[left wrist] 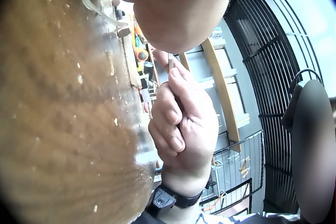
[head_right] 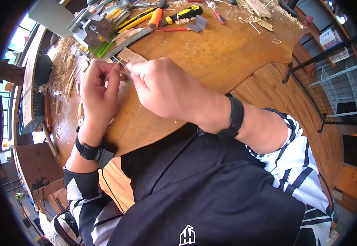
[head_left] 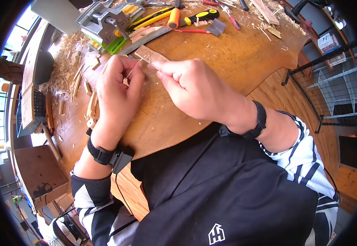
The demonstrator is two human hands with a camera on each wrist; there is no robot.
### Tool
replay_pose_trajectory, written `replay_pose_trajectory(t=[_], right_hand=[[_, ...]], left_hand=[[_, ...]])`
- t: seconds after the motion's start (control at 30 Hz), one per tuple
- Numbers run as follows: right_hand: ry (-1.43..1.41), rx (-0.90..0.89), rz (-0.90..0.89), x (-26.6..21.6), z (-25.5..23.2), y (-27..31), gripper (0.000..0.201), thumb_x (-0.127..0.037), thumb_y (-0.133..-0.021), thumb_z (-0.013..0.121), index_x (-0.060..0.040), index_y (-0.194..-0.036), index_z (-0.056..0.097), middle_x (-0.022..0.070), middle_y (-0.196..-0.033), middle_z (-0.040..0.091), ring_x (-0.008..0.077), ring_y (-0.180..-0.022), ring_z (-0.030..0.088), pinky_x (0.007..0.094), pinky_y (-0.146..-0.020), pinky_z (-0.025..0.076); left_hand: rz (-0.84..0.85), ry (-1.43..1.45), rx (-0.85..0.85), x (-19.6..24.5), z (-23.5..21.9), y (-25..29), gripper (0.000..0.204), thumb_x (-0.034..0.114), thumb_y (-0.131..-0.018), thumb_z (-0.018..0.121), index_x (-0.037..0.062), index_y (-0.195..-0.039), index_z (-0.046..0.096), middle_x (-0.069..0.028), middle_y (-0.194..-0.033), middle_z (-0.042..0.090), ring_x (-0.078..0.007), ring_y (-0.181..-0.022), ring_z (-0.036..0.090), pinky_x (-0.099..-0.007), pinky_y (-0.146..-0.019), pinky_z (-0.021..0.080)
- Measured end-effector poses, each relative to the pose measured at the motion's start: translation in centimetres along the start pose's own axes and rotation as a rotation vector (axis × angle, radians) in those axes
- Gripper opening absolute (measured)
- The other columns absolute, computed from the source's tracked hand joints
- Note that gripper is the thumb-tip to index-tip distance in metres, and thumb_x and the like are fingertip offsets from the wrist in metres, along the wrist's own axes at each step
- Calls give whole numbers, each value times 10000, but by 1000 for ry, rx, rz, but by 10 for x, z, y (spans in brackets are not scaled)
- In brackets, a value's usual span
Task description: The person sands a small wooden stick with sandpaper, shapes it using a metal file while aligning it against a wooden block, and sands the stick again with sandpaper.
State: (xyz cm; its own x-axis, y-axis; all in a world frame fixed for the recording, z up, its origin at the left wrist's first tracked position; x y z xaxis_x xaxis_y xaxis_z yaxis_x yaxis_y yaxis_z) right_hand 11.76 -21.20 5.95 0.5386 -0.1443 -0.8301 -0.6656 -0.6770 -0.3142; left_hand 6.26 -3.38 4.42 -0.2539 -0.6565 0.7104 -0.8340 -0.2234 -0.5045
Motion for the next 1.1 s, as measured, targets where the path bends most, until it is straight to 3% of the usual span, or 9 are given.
replay_pose_trajectory(t=[0.13,0.2,0.43,0.5,0.73,0.8,0.97,1.03,1.1], right_hand=[[-3,15,1,6,5,0,274,-65,-1017,601,122,-1168,733,347,-857,680,494,-790,715,500,-665,555],[-17,61,-117,7,8,0,275,-74,-1069,628,70,-1280,729,245,-675,585,183,-500,511,369,-519,419],[21,29,-44,0,4,0,284,-85,-1063,623,71,-1274,731,252,-685,595,184,-512,526,372,-533,435],[58,43,-76,0,1,-5,282,-76,-1008,606,121,-1163,735,346,-903,706,505,-853,723,507,-712,587],[3,26,-33,2,-3,11,271,-77,-1022,604,86,-1181,751,310,-828,703,455,-734,723,489,-650,555],[35,61,4,6,-10,14,266,-64,-1075,630,42,-1292,743,86,-639,569,63,-562,460,304,-521,392],[21,28,55,0,-20,14,265,-68,-1076,627,44,-1288,739,47,-634,561,65,-552,434,314,-513,371],[0,-58,154,-6,-18,11,291,-75,-1020,600,85,-1215,745,307,-753,662,413,-615,682,454,-589,518],[20,-39,122,-7,-15,9,277,-63,-1010,593,94,-1181,744,311,-743,653,434,-631,681,470,-589,517]], left_hand=[[-5,-29,-9,1,-1,1,131,55,-988,751,9,-925,645,-65,-777,639,-165,-665,577,-319,-627,481],[-32,-4,-1,-1,-1,1,132,57,-989,752,9,-926,646,-65,-780,642,-164,-666,576,-318,-627,480],[4,-51,10,3,-3,0,137,66,-997,752,10,-925,649,-59,-782,643,-154,-669,576,-312,-627,478],[14,-33,-5,3,-1,1,134,66,-998,751,9,-929,650,-58,-781,643,-153,-670,579,-308,-628,479],[-100,32,24,-10,-6,2,113,82,-1042,720,14,-983,652,-21,-829,645,-94,-727,581,-255,-665,481],[-130,84,29,-12,-8,3,107,94,-1065,705,18,-1011,651,-4,-856,644,-74,-749,580,-241,-678,479],[-340,457,-29,-18,-2,5,121,147,-1120,653,34,-1082,636,32,-926,632,-33,-815,573,-202,-730,465],[-310,453,-28,-16,-1,5,110,134,-1115,660,33,-1079,637,27,-932,632,-34,-823,576,-204,-741,471],[-286,444,-27,-13,-2,6,100,121,-1110,666,31,-1075,638,22,-938,633,-34,-832,580,-205,-752,478]])
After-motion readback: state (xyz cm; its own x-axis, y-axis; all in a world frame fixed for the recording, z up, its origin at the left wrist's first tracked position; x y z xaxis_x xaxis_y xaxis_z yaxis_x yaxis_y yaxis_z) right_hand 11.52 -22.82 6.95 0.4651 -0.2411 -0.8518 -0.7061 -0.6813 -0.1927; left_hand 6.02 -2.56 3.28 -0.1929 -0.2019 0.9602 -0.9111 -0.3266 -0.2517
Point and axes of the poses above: each hand's wrist, its own y-axis away from the middle knuckle, its own z-axis out of the palm, x = y × z, the point moved 6 cm from there along -y, towards the middle knuckle
